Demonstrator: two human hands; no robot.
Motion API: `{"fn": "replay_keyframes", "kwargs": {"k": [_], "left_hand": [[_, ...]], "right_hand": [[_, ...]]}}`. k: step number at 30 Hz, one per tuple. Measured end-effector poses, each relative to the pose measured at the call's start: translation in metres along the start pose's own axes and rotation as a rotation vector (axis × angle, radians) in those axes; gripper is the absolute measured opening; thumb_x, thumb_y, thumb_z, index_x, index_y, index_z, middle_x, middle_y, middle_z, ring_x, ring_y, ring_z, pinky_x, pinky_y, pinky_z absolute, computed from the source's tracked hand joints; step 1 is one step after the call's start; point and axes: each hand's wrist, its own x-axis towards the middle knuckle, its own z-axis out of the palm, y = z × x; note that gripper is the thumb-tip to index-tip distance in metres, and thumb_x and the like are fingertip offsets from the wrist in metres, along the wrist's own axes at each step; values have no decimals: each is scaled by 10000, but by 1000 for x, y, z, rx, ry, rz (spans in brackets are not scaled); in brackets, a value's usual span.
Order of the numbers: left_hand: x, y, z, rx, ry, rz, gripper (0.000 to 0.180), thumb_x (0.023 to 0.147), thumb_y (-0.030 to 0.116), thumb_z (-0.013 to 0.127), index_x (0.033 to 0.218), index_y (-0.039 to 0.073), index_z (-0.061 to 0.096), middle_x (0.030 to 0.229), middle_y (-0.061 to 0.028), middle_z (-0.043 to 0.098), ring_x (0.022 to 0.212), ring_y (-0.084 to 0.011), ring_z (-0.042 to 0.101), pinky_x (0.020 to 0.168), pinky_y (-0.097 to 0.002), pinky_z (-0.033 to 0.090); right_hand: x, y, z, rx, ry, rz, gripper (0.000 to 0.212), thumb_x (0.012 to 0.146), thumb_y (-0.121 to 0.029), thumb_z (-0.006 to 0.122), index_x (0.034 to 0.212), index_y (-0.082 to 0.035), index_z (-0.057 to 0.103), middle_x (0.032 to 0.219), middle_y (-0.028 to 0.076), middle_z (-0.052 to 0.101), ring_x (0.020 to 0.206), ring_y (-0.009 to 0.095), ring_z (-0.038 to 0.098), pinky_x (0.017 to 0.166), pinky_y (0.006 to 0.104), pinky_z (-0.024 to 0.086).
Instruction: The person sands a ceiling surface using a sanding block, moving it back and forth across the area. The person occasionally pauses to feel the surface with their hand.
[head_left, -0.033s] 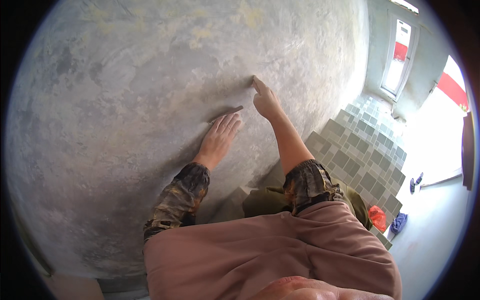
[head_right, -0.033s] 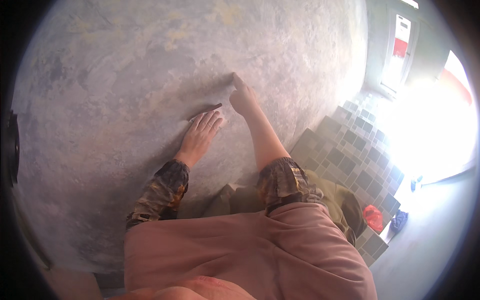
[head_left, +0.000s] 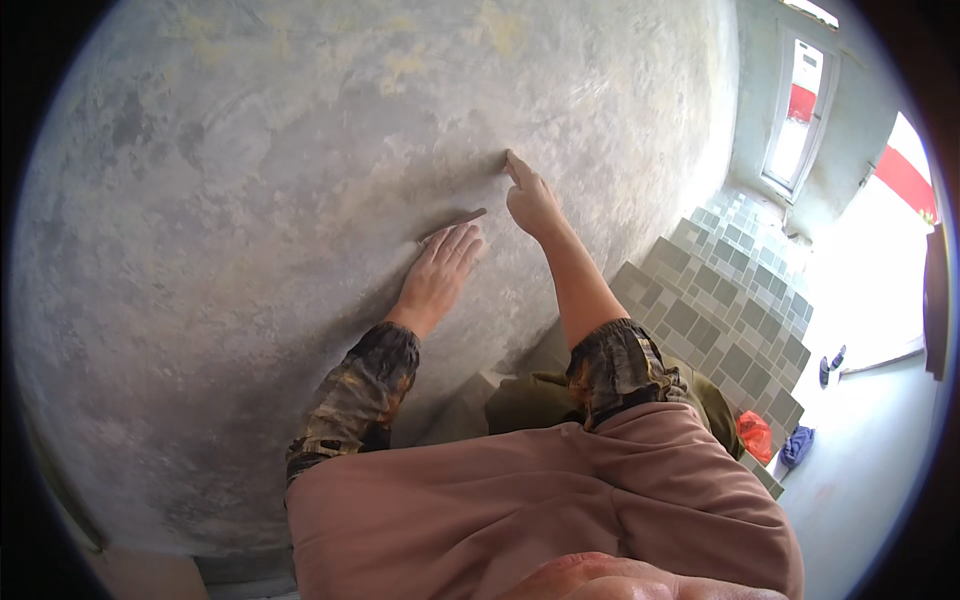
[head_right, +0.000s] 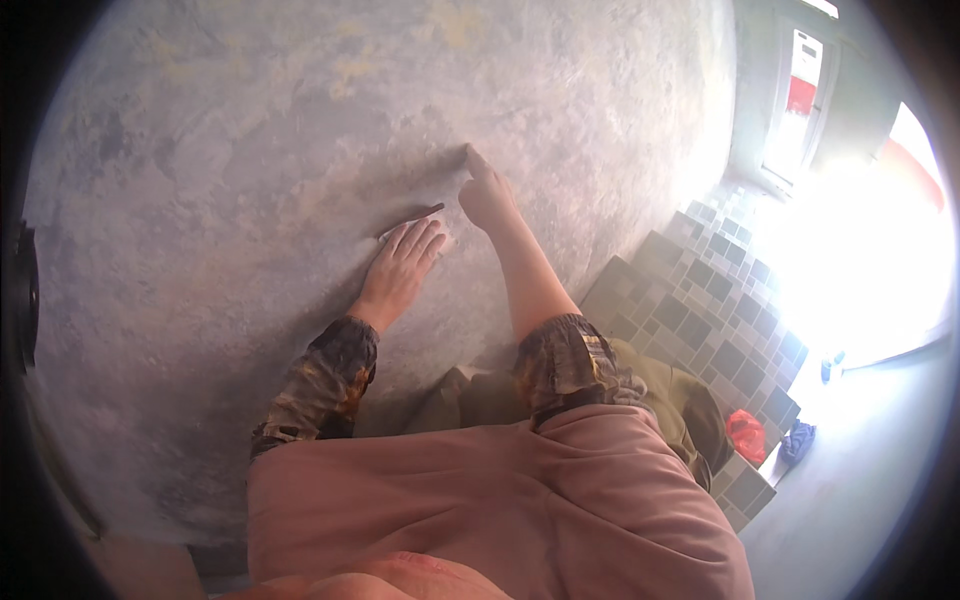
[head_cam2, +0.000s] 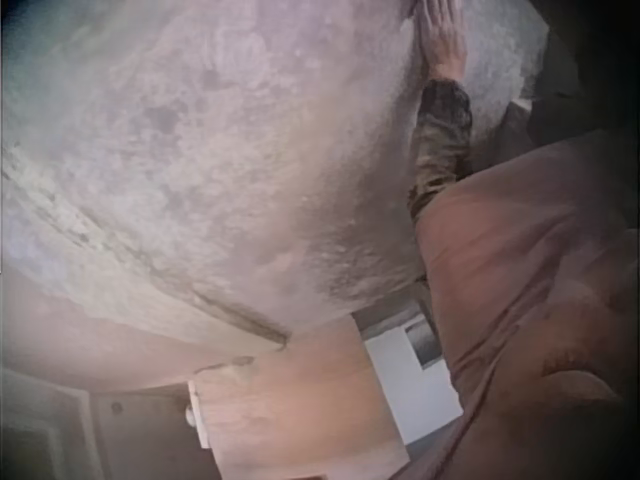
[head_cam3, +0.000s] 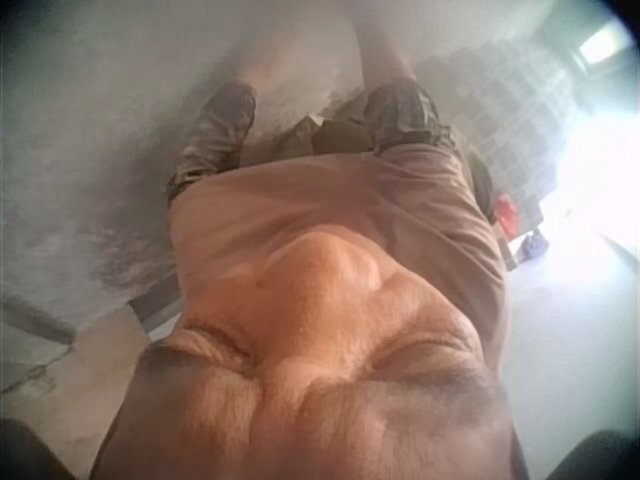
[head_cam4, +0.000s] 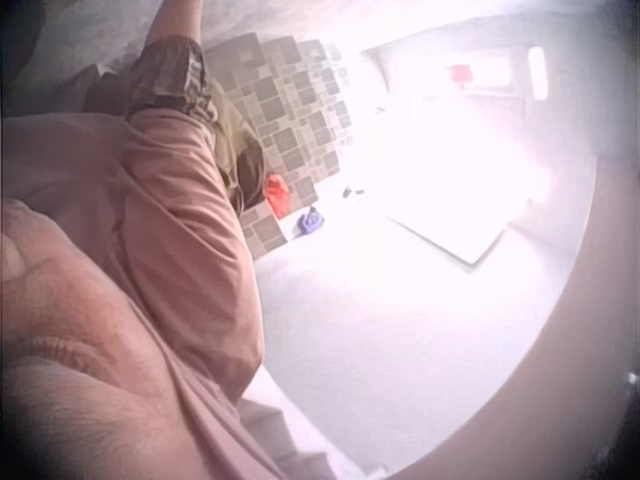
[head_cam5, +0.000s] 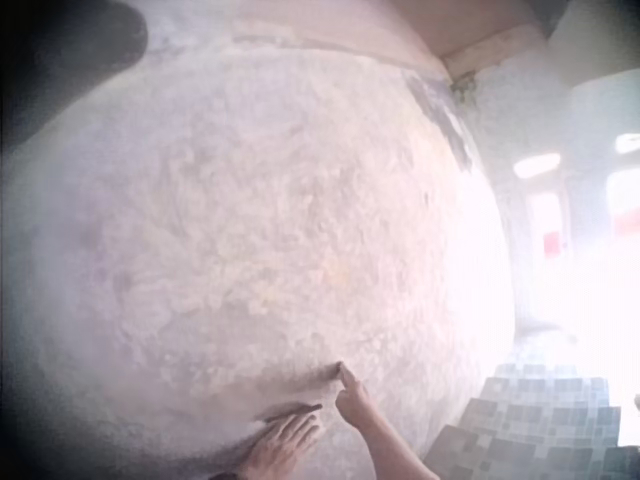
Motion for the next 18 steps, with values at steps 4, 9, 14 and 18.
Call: {"fn": "replay_keyframes", "kwargs": {"k": [4,9,14,18], "left_hand": [[23,6,10,8,9,-27,515,954,224,444,1448,84,412,1547,-72,339,1460,-218,242,1212,-402,164],[47,23,22,-20,48,-108,519,947,208,439,1446,70,411,1550,-65,337,1464,-211,235,1213,-392,161],[3,28,25,-113,-88,-45,531,945,201,428,1459,73,395,1566,-49,312,1472,-208,221,1215,-381,157],[-10,26,28,-59,-28,-19,538,940,193,431,1463,75,390,1569,-49,304,1473,-201,216,1218,-378,151]], "right_hand": [[-2,-1,3,8,-17,1,687,774,55,369,1449,-56,433,1416,220,502,1356,318,445,1125,363,338],[0,-8,-1,-73,-48,57,740,755,61,435,1476,-105,411,1413,234,495,1333,330,465,1067,362,395],[-2,-8,-5,-36,-53,-9,729,751,56,383,1467,-74,414,1427,239,478,1363,333,427,1116,361,345],[-4,-12,-4,9,-38,-32,721,755,43,375,1468,-61,407,1447,235,457,1384,331,399,1146,361,307]]}}
